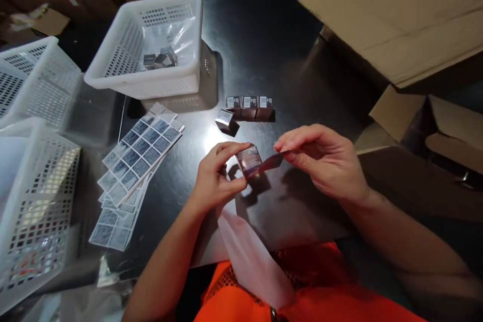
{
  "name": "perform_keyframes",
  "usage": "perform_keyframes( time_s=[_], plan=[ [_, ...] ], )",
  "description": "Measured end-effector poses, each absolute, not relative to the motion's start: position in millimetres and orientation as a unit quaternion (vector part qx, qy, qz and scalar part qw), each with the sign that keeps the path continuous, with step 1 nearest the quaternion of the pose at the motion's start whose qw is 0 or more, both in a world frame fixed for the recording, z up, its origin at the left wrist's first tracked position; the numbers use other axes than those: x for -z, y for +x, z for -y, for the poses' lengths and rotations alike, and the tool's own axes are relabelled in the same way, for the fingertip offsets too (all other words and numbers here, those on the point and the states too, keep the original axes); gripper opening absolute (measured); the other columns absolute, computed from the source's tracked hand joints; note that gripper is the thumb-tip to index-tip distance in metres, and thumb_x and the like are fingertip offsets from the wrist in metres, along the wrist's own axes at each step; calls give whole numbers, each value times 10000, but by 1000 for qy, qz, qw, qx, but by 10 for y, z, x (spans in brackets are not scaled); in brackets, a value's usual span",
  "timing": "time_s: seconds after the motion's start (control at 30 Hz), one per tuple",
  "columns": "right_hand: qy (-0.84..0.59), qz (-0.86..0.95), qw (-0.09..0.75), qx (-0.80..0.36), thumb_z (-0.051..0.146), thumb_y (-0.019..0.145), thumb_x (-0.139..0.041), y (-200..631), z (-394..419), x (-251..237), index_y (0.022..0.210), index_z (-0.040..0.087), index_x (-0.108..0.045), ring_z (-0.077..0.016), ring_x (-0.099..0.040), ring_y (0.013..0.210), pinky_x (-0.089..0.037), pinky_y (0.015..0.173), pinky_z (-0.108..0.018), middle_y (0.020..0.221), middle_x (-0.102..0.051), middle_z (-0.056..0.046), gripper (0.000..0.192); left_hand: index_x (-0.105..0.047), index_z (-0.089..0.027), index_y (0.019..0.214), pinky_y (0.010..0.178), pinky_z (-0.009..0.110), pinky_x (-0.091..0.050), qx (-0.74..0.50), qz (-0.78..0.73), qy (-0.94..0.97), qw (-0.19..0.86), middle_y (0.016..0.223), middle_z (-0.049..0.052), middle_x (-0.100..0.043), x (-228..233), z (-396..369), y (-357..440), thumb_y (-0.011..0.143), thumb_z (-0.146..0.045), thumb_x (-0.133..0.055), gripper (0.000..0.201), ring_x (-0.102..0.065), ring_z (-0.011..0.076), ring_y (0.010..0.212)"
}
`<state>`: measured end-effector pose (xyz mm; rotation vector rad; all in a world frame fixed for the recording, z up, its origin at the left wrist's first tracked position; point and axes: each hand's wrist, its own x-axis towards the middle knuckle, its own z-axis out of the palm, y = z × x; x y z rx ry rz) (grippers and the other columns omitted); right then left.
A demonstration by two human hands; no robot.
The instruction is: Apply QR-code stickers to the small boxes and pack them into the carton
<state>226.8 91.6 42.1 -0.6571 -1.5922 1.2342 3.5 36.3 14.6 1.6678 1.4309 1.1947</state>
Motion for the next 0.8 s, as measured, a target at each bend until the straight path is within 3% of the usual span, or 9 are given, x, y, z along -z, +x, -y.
perform_keyframes(
  time_s=[0.07,0.17,0.23,0.3,0.8],
  plan=[
    [-314,627,426,-572,347,877,-800,2257,-919,-416,890,235,-705,-146,-715,785,-626,767,-292,859,-724,3,148,-790,-292,1181,835,287,-533,-432,-550,644,309,1117,40,-765,-153,-359,42,624,-83,-708,600,-688,210,937],
    [-331,608,357,-627,320,853,-816,2244,-908,-366,1136,244,-666,-132,-718,741,-618,729,-271,829,-728,27,329,-785,-273,1201,777,264,-536,-413,-545,664,303,1108,41,-771,-156,-345,51,627,-83,-700,611,-690,194,893],
    [-345,592,350,-638,298,831,-827,2235,-889,-331,1290,259,-558,-141,-731,759,-619,731,-273,800,-726,46,533,-780,-260,1211,782,261,-542,-411,-533,675,301,1112,44,-775,-153,-336,59,648,-98,-713,589,-695,194,911],
    [-366,576,356,-639,301,800,-847,2221,-868,-314,1308,264,-494,-159,-745,800,-625,752,-287,788,-726,51,620,-773,-255,1218,792,266,-551,-411,-526,682,297,1120,45,-779,-146,-330,68,671,-118,-722,566,-700,190,911],
    [-409,515,360,-661,324,723,-910,2138,-819,-343,1223,276,-467,-183,-740,774,-610,717,-305,764,-721,59,670,-734,-192,1235,878,277,-592,-413,-516,705,258,1132,49,-775,-117,-319,88,680,-96,-732,564,-726,169,957]
  ],
)
